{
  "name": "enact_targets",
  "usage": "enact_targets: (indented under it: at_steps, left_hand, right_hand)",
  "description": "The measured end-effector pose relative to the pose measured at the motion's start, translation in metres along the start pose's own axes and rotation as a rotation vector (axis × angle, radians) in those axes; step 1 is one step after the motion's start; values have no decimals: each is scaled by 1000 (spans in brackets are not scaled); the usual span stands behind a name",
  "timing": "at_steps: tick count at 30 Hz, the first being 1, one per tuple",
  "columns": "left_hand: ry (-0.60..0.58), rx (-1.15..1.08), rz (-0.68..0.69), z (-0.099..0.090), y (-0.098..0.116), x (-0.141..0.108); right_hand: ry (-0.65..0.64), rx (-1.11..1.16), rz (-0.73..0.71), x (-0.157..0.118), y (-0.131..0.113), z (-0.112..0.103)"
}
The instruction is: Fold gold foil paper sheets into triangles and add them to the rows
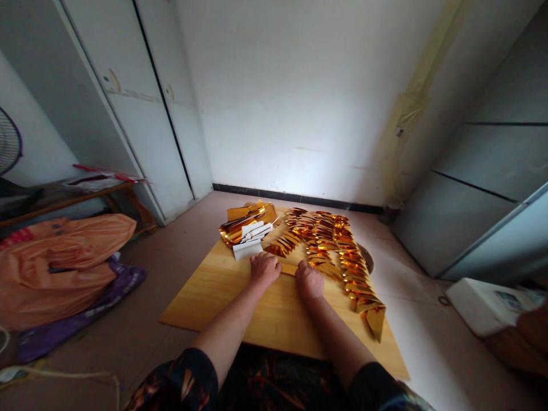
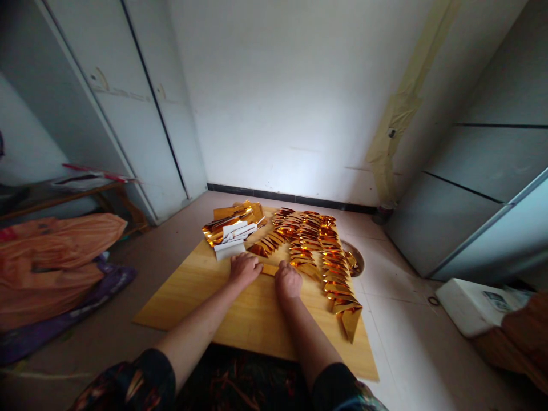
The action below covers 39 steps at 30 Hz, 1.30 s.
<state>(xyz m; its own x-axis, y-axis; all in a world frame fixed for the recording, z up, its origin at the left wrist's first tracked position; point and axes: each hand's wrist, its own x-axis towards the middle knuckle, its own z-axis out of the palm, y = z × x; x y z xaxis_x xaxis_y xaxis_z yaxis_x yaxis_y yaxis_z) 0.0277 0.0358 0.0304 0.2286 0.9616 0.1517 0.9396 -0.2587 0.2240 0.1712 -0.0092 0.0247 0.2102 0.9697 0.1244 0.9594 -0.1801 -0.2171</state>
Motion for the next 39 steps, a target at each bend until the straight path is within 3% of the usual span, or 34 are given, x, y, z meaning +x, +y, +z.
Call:
enact_targets:
  at_steps: [10, 15, 19, 24, 30, 39]
  left_hand:
    - [6, 23, 13, -1, 2, 1]
    - [81, 21, 12, 2, 2, -3]
    - [167, 23, 218, 7, 1, -4]
    - [94, -35, 477, 19, -3, 1]
    - [74, -45, 515, 21, -9, -15]
    - [106, 25, 515, 10, -4, -36]
  right_hand:
    - [52, -63, -51, -2, 0, 3]
    - [56, -89, -71, -5, 4, 3]
    - [41, -52, -61, -8, 10, -2]
    - [63, 25, -122, -10, 21, -2]
    - [64, 91, -265, 3, 32, 3]
    - [109, 490, -193, 4, 46, -2]
